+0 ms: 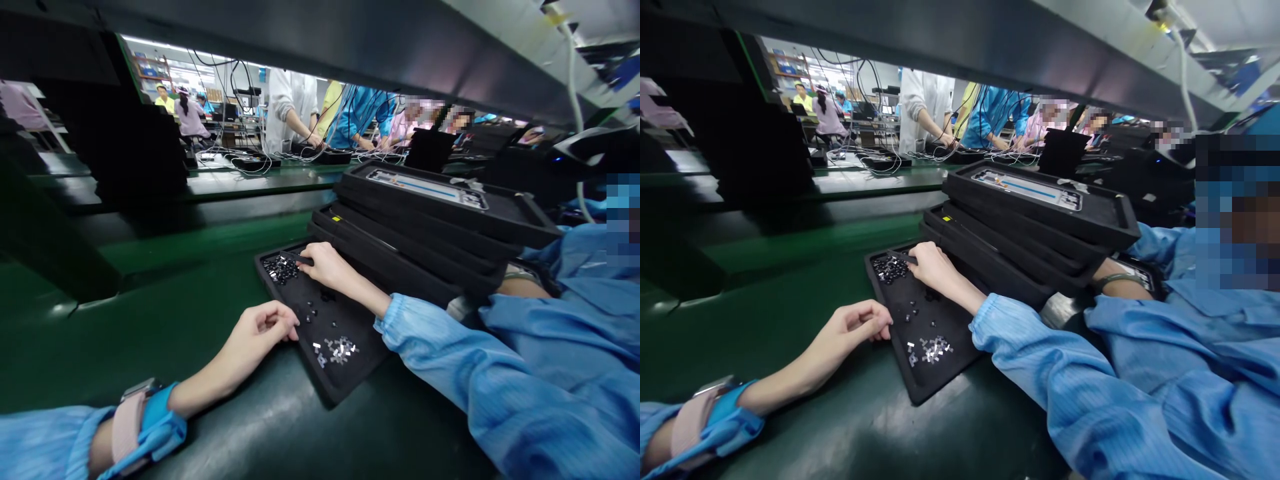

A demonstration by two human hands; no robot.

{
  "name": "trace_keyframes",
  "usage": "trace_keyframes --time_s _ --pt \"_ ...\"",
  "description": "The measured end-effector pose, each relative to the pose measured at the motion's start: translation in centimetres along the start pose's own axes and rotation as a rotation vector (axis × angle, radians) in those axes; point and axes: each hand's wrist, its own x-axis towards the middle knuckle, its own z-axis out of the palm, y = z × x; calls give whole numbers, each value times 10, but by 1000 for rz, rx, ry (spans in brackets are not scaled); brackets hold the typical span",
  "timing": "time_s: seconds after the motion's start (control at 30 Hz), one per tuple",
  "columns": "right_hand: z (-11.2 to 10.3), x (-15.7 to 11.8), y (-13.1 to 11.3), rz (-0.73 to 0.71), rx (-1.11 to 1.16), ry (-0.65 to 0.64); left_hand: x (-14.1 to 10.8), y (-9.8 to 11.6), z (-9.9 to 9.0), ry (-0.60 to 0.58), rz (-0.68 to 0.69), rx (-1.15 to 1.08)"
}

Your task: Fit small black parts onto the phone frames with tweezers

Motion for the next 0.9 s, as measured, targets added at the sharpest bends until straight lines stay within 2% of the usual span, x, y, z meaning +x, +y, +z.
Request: trace_keyframes --time_s 0.37,0.67,0.9 --pt "-1 -1 1 -104 -34 -27 0 0 0 5 7 -6" --pt "-4 -3 2 -116 -45 -48 -1 1 1 10 4 -4" --pt "3 -1 10 -101 -38 -45 -1 1 0 4 8 -7"
